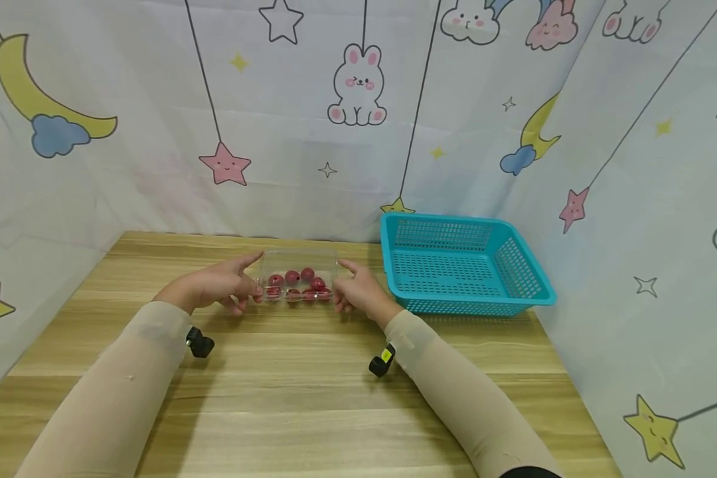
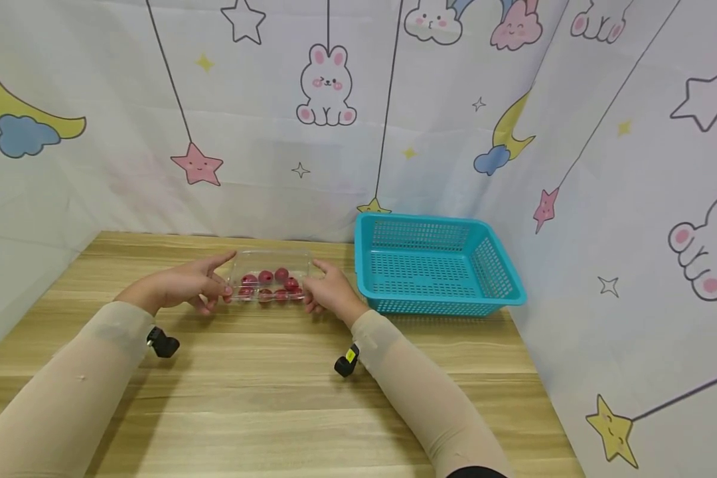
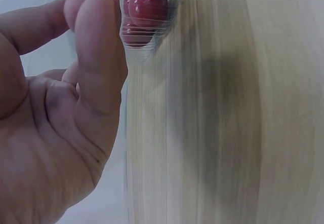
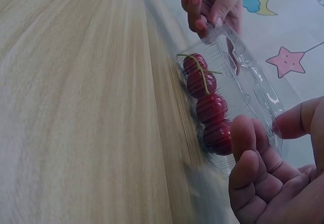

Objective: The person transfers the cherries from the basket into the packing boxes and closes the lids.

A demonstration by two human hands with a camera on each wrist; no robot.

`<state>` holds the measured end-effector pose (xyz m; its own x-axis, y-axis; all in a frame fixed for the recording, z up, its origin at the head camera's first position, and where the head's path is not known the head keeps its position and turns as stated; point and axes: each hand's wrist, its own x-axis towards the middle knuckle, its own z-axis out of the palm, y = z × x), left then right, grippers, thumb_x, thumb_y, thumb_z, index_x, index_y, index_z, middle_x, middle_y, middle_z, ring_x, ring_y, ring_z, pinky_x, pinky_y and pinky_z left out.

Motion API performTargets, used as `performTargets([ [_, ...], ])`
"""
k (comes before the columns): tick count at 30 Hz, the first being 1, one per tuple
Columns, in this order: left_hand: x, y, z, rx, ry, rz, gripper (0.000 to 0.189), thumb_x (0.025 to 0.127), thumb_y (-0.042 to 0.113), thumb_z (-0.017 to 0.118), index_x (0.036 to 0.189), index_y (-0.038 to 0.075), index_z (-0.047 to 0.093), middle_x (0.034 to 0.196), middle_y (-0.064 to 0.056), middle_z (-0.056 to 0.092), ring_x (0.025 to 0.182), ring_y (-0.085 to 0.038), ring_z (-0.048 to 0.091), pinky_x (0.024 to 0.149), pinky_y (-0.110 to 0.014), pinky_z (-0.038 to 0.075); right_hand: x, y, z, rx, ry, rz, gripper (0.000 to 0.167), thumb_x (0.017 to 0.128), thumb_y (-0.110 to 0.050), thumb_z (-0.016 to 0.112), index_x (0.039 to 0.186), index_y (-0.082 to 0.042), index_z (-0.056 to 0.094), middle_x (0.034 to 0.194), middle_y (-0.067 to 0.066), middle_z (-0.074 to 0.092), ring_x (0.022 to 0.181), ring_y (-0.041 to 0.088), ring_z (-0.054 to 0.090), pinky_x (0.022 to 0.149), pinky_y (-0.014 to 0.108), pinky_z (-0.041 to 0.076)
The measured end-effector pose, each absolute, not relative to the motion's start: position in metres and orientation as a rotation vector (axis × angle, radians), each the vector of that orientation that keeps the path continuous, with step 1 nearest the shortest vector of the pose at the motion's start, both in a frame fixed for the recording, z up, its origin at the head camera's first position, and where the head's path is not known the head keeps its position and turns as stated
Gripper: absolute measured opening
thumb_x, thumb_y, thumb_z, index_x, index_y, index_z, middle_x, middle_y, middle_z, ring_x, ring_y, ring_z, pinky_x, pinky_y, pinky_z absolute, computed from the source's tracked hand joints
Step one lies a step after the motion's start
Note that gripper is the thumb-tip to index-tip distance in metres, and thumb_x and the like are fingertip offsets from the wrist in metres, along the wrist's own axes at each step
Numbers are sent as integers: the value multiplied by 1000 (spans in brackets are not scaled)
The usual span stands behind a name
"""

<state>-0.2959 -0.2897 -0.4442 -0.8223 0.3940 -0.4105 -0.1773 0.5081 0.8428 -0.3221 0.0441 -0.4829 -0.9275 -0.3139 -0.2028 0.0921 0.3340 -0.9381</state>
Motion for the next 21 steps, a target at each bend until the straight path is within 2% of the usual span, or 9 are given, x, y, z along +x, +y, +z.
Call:
performTargets([
  [4, -297, -291, -445, 170, 2184, 1311, 112, 111, 13, 68, 183, 29, -15, 116, -19, 77, 73, -17, 61, 66, -33, 65, -322, 45, -484, -205, 2217, -1638, 86, 99, -11, 61, 180, -15, 35, 74, 5, 73, 57, 16, 71, 52, 23, 53],
  [14, -297, -285, -445, 173, 2222, 1277, 109, 111, 11, 67, 183, 22, -15, 111, -18, 79, 66, -15, 58, 62, -33, 63, -320, 45, -485, -200, 2179, -1676, 86, 99, -8, 62, 180, -14, 35, 73, 6, 73, 57, 16, 72, 54, 25, 55],
  [21, -298, -283, -446, 152, 2237, 1264, 109, 112, 11, 67, 183, 22, -14, 108, -15, 81, 63, -13, 57, 61, -32, 61, -319, 46, -487, -206, 2178, -1678, 84, 101, -9, 62, 180, -15, 34, 74, 6, 73, 58, 16, 73, 55, 25, 55],
])
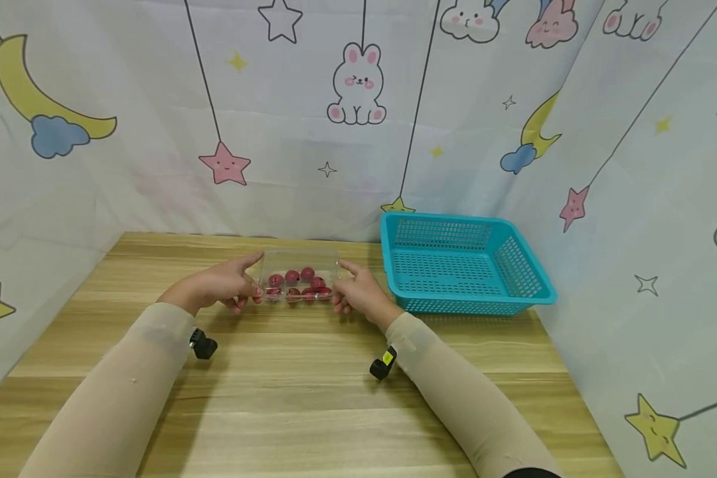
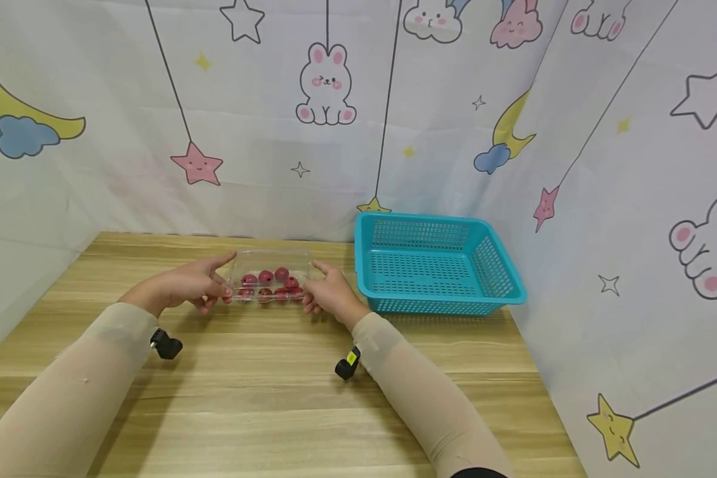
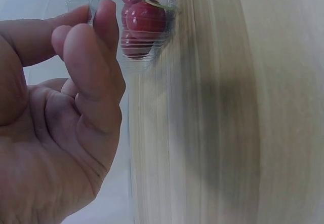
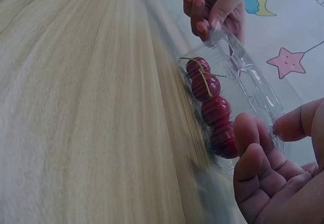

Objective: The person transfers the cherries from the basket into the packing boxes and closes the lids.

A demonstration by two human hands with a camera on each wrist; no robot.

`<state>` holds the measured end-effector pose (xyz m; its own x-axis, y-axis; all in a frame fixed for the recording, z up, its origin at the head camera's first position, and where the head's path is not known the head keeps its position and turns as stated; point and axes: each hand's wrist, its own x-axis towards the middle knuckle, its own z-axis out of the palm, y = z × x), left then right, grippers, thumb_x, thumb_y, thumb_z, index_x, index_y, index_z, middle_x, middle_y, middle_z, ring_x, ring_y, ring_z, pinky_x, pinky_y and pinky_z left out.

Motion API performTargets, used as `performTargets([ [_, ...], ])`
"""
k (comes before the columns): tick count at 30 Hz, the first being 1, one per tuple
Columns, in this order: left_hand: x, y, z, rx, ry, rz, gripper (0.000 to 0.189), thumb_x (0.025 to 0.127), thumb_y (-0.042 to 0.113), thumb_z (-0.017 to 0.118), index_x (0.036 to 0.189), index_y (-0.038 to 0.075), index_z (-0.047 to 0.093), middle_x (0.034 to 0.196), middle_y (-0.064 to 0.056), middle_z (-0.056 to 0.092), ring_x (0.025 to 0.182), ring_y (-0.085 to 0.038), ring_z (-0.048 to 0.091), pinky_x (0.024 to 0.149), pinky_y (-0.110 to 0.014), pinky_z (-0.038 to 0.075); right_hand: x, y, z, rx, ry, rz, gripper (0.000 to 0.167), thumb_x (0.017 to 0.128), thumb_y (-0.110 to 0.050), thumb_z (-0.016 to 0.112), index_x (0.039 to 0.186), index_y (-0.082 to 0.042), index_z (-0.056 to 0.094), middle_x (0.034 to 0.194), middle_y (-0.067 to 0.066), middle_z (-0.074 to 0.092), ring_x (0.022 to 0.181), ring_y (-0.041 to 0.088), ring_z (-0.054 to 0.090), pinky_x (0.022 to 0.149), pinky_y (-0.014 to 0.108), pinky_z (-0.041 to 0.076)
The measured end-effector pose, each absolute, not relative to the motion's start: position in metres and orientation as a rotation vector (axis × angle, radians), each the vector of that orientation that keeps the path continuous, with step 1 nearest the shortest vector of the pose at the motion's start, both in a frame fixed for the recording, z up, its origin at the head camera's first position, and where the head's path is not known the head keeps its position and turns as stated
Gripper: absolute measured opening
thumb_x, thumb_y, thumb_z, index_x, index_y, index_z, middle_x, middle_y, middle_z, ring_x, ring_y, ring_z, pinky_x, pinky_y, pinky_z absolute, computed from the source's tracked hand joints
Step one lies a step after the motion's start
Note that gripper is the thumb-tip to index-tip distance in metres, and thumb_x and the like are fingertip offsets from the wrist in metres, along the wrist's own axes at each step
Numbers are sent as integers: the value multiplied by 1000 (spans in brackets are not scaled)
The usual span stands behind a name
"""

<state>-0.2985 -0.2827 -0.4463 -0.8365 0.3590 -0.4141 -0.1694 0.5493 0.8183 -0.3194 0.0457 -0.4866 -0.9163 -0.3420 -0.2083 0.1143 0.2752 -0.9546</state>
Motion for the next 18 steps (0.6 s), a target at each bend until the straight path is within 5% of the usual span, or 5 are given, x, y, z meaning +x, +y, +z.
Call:
performTargets([
  [18, -301, -279, -448, 158, 2235, 1250, 108, 113, 12, 66, 183, 23, -16, 107, -14, 82, 63, -14, 56, 60, -33, 60, -316, 52, -491, -195, 2168, -1704, 80, 106, -9, 63, 181, -19, 35, 74, 6, 73, 57, 16, 73, 53, 25, 54],
])
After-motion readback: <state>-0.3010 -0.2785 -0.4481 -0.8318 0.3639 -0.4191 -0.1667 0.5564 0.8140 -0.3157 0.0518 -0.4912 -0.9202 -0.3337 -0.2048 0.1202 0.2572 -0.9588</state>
